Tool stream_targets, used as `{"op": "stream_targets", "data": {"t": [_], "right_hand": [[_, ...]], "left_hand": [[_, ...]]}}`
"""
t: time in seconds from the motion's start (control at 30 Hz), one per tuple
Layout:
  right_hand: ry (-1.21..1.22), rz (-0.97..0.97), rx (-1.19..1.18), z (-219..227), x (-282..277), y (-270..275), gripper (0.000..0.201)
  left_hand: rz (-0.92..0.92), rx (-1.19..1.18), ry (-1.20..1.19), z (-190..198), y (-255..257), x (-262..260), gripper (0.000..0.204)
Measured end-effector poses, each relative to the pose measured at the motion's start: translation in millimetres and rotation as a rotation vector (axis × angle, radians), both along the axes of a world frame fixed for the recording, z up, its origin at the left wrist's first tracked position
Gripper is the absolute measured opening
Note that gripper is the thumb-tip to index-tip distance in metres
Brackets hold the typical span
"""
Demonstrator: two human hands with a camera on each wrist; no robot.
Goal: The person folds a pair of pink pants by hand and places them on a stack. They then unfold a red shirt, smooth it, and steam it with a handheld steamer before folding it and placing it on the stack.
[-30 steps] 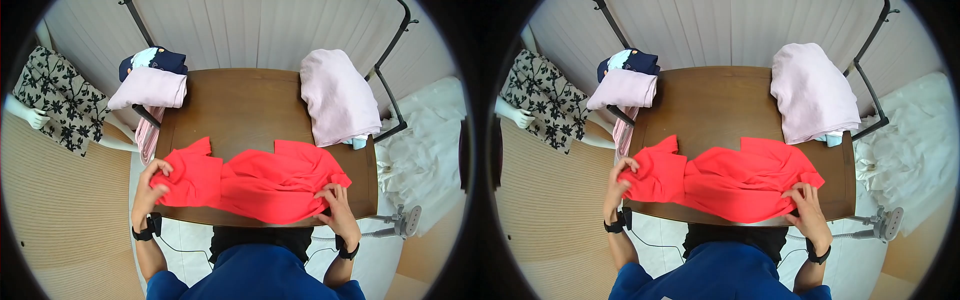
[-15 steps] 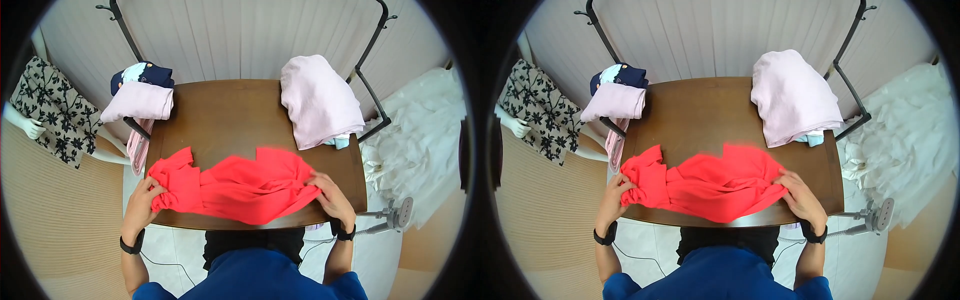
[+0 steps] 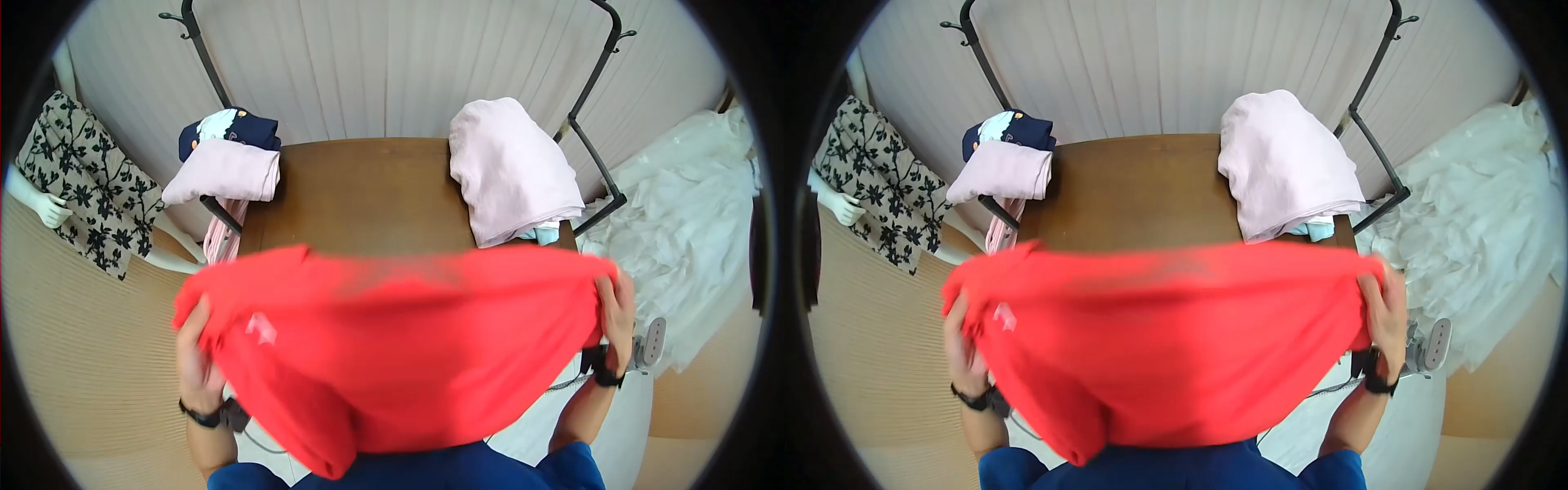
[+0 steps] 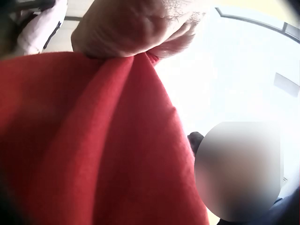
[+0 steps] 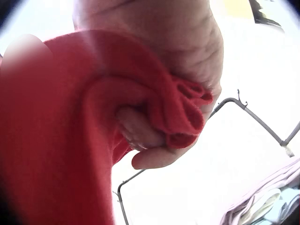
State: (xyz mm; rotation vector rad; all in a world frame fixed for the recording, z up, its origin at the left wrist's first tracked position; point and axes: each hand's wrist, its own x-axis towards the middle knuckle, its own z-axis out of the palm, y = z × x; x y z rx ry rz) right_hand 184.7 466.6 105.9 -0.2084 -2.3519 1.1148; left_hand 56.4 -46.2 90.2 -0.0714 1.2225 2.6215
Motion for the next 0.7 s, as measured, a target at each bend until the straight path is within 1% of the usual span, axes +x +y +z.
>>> {"op": "stream_targets", "data": {"t": [0.03,0.07,0.1,0.13,0.17,0.23,0.27,0.3,0.33,0.37,0.4,0.43,0.47,0.5,0.53,0.57,0.6,0.63,0.7], "right_hand": [[-0.060,-0.037,0.130,6,-14,0,0.023],[-0.062,-0.034,0.131,4,-28,6,0.023],[-0.165,-0.023,0.136,-5,-44,16,0.020],[-0.264,-0.013,0.143,-13,-57,24,0.017],[-0.257,-0.013,0.147,-16,-66,29,0.017],[-0.341,-0.067,0.283,-23,-78,36,0.019],[-0.239,-0.055,0.298,-28,-82,35,0.017],[-0.239,-0.055,0.298,-31,-84,35,0.017],[-0.177,-0.006,0.307,-33,-87,36,0.016],[-0.115,0.042,0.316,-35,-91,38,0.016],[-0.114,0.042,0.315,-39,-95,41,0.016],[-0.032,0.022,0.373,-44,-100,47,0.015],[0.051,0.001,0.433,-43,-105,48,0.014],[0.054,0.003,0.434,-40,-109,47,0.014],[0.013,-0.062,0.475,-34,-113,45,0.013],[-0.028,-0.128,0.514,-29,-118,43,0.012],[-0.018,-0.133,0.567,-26,-124,45,0.014],[-0.017,-0.132,0.566,-27,-134,51,0.014],[0.048,-0.201,0.598,-32,-153,62,0.018]], "left_hand": [[-0.048,-0.029,-0.023,-9,10,-18,0.035],[-0.010,-0.138,-0.068,-19,24,-36,0.035],[-0.005,-0.284,-0.034,-26,40,-50,0.034],[-0.001,-0.373,-0.038,-38,49,-64,0.033],[-0.037,-0.425,0.035,-48,56,-76,0.031],[-0.089,-0.609,0.145,-69,62,-96,0.027],[-0.087,-0.607,0.147,-72,62,-103,0.027],[-0.119,-0.737,0.215,-74,62,-108,0.025],[-0.151,-0.865,0.283,-74,62,-113,0.023],[-0.151,-0.866,0.283,-71,62,-117,0.023],[-0.139,-0.928,0.352,-66,62,-120,0.022],[-0.127,-0.989,0.422,-62,62,-125,0.020],[-0.105,-0.945,0.446,-59,61,-130,0.018],[-0.123,-0.942,0.487,-58,56,-139,0.017],[-0.132,-0.926,0.478,-53,54,-147,0.017],[-0.143,-0.912,0.467,-45,53,-154,0.017],[-0.140,-0.862,0.402,-28,57,-153,0.018],[-0.113,-0.784,0.382,-26,59,-164,0.023],[-0.117,-0.532,0.291,-13,69,-180,0.041]]}}
